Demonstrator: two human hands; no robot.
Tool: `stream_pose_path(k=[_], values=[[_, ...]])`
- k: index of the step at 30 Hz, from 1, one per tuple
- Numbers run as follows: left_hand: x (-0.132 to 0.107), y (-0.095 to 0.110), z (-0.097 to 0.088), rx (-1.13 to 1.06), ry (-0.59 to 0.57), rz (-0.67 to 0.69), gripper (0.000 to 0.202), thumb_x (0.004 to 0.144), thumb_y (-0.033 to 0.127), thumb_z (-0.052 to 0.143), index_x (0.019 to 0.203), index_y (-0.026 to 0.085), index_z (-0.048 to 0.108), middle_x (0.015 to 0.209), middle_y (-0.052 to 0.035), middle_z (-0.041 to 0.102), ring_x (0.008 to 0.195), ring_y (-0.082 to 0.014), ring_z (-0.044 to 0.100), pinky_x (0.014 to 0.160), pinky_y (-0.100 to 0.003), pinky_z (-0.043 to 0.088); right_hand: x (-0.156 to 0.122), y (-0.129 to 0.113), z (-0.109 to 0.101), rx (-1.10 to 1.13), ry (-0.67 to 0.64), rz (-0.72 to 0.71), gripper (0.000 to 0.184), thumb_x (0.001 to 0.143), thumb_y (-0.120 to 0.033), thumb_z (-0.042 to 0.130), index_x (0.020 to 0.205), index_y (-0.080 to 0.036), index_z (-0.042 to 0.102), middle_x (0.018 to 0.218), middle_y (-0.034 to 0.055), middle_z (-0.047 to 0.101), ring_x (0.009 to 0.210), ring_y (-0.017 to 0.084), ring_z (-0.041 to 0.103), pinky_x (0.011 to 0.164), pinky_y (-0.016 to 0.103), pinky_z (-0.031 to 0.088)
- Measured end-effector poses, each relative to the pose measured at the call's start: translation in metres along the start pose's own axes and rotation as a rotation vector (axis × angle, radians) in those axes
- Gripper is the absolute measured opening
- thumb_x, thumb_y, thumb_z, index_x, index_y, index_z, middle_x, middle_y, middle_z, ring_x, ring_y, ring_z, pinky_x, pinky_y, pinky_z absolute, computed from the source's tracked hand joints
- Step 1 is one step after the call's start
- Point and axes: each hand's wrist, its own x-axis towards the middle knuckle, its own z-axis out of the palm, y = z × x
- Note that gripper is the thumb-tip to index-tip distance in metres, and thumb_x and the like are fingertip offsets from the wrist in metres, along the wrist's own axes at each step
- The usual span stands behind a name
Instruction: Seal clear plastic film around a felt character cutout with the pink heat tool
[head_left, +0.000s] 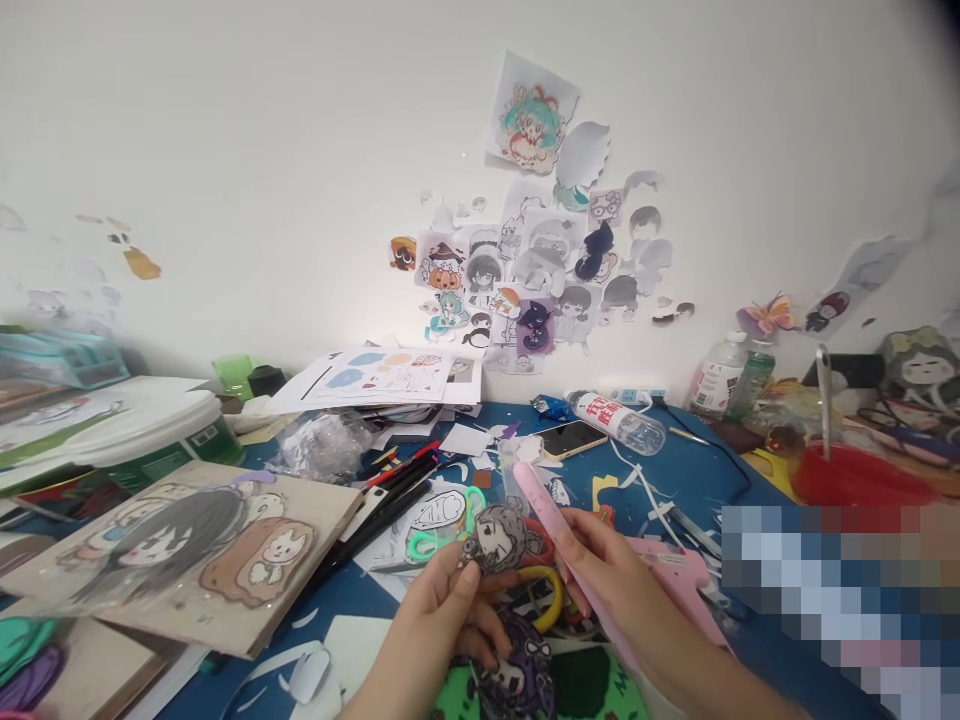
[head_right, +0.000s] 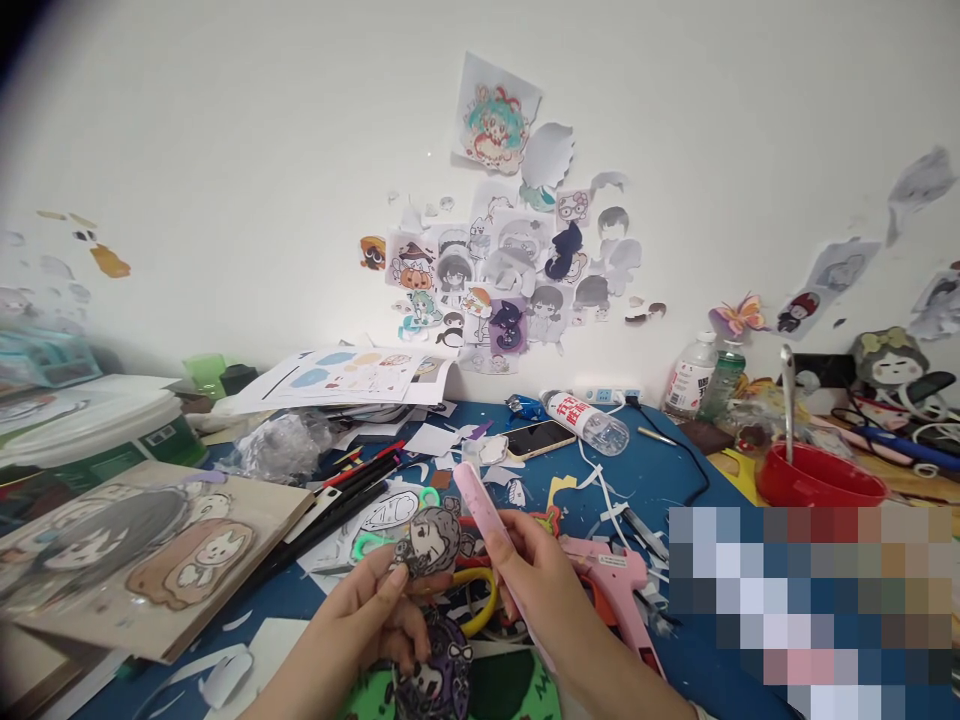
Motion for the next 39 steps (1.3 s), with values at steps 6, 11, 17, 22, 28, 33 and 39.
stream_pose_path(k=[6, 11, 17, 22, 28, 33, 39], values=[[0.005, -0.004, -0.005, -0.001, -0.046, 0.022, 0.062, 0.063, 0.059, 0.069, 0.103, 0.017, 0.048, 0.088, -0.0116, 0.071, 0.042, -0.0132, 0.062, 0.039, -0.022, 0.045, 0.0, 0.001, 0.0, 0.04, 0.001, -0.018, 0.037, 0.077, -0.056, 0.056, 0.077, -0.02, 0.051, 0.053, -0.0071, 0.043, 0.041, 0.007, 0.036, 0.042, 0.022, 0.027], [0.009, -0.011, -0.009, -0.017, -0.06, 0.042, 0.055, 0.065, 0.057, 0.068, 0.099, 0.017, 0.049, 0.088, -0.012, 0.071, 0.042, -0.0126, 0.061, 0.039, -0.021, 0.044, -0.002, -0.003, 0.002, 0.101, 0.005, 0.043, 0.038, 0.076, -0.057, 0.057, 0.076, -0.02, 0.051, 0.056, -0.0061, 0.046, 0.043, 0.007, 0.039, 0.043, 0.021, 0.033], [0.002, 0.0, -0.002, -0.006, -0.034, 0.03, 0.059, 0.063, 0.057, 0.07, 0.102, 0.016, 0.052, 0.077, -0.0083, 0.071, 0.042, -0.0137, 0.061, 0.041, -0.022, 0.044, -0.004, -0.008, 0.001, 0.149, -0.015, 0.068, 0.038, 0.075, -0.056, 0.059, 0.07, -0.019, 0.052, 0.055, -0.005, 0.047, 0.044, 0.008, 0.042, 0.044, 0.021, 0.035], [-0.009, 0.014, 0.008, 0.02, -0.017, 0.056, 0.057, 0.07, 0.05, 0.067, 0.109, 0.012, 0.052, 0.046, -0.0001, 0.063, 0.043, -0.0154, 0.06, 0.045, -0.021, 0.043, -0.005, -0.007, -0.004, 0.32, -0.132, 0.111, 0.033, 0.081, -0.047, 0.056, 0.068, -0.017, 0.053, 0.06, -0.0028, 0.05, 0.043, 0.006, 0.042, 0.044, 0.019, 0.033], [-0.018, 0.015, 0.008, 0.045, -0.095, 0.146, 0.042, 0.073, 0.049, 0.064, 0.095, 0.014, 0.057, 0.047, -0.0026, 0.066, 0.043, -0.0167, 0.06, 0.046, -0.024, 0.045, -0.006, -0.006, -0.008, 0.436, -0.241, 0.113, 0.04, 0.088, -0.043, 0.046, 0.06, -0.015, 0.053, 0.054, -0.0021, 0.047, 0.04, 0.005, 0.038, 0.042, 0.019, 0.031], [-0.026, 0.015, 0.008, 0.099, -0.088, 0.209, 0.035, 0.08, 0.049, 0.057, 0.083, 0.014, 0.063, 0.049, -0.002, 0.066, 0.046, -0.0149, 0.061, 0.05, -0.022, 0.043, -0.007, -0.007, -0.007, 0.437, -0.281, 0.079, 0.041, 0.09, -0.041, 0.043, 0.061, -0.014, 0.054, 0.05, -0.0023, 0.045, 0.04, 0.005, 0.038, 0.042, 0.019, 0.029], [-0.022, 0.015, 0.007, 0.073, -0.041, 0.149, 0.042, 0.072, 0.052, 0.064, 0.091, 0.015, 0.06, 0.046, 0.0002, 0.064, 0.044, -0.0168, 0.061, 0.046, -0.022, 0.043, -0.008, -0.009, -0.005, 0.367, -0.251, 0.067, 0.033, 0.09, -0.042, 0.046, 0.071, -0.017, 0.052, 0.056, -0.0035, 0.046, 0.045, 0.005, 0.039, 0.047, 0.019, 0.031]])
